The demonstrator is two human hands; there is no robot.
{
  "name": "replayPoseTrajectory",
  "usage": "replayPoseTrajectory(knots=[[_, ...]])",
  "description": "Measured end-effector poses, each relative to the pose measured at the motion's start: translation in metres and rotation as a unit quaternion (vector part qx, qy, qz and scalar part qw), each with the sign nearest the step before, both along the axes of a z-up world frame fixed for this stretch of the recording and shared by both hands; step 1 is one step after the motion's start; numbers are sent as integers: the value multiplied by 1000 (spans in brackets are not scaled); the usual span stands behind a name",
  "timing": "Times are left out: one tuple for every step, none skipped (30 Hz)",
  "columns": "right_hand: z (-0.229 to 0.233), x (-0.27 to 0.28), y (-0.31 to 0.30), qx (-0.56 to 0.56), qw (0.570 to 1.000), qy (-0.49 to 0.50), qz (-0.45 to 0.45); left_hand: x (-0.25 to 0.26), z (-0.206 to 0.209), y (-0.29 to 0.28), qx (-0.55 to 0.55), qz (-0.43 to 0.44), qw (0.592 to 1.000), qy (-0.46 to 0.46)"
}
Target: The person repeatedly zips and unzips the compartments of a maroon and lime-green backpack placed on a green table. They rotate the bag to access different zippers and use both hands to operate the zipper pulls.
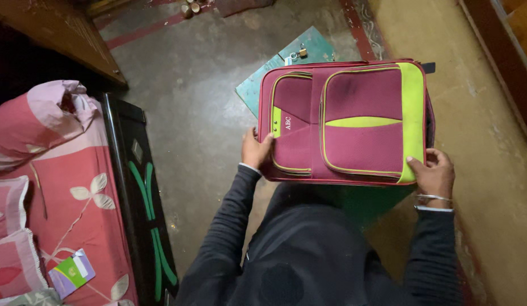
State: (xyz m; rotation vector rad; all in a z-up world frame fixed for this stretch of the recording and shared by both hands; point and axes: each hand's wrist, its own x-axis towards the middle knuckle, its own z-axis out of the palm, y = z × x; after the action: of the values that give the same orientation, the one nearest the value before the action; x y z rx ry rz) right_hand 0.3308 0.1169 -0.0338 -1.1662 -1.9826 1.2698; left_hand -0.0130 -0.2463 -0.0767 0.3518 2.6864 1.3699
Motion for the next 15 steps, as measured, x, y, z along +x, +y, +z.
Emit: replayPoseTrajectory(knots=[[-4,3,3,7,1000,4,-9,-2,-2,-2,55,-3,998,-40],[-6,7,7,15,1000,8,-17,-4,-4,-4,109,-6,991,-79],[-9,8,8,22,999,12,-25,-7,-5,-7,163,-9,980,-118],[-10,10,10,-13,998,45,-33,-9,-4,-10,206,-5,967,-148],[-7,13,15,-48,995,75,-42,-9,-2,-13,248,-1,952,-180],[-4,16,19,-84,990,105,-50,-7,1,-16,289,4,934,-211],[1,17,22,-48,995,74,-55,-7,5,-17,309,-9,927,-214],[8,16,24,-11,997,43,-60,-6,11,-18,328,-23,919,-217],[14,16,23,26,998,11,-65,-3,18,-19,348,-37,911,-220],[22,16,22,-8,992,111,-55,1,27,-21,403,-44,877,-258],[33,12,24,-40,975,213,-42,1,39,-21,457,-50,839,-292],[43,7,24,-73,947,312,-27,1,51,-20,509,-57,795,-324],[52,5,21,-67,938,338,-19,5,63,-21,525,-77,781,-329],[62,2,18,-62,929,364,-11,9,74,-22,539,-97,767,-335],[71,-3,15,-56,918,392,-5,11,86,-21,553,-119,751,-339]])
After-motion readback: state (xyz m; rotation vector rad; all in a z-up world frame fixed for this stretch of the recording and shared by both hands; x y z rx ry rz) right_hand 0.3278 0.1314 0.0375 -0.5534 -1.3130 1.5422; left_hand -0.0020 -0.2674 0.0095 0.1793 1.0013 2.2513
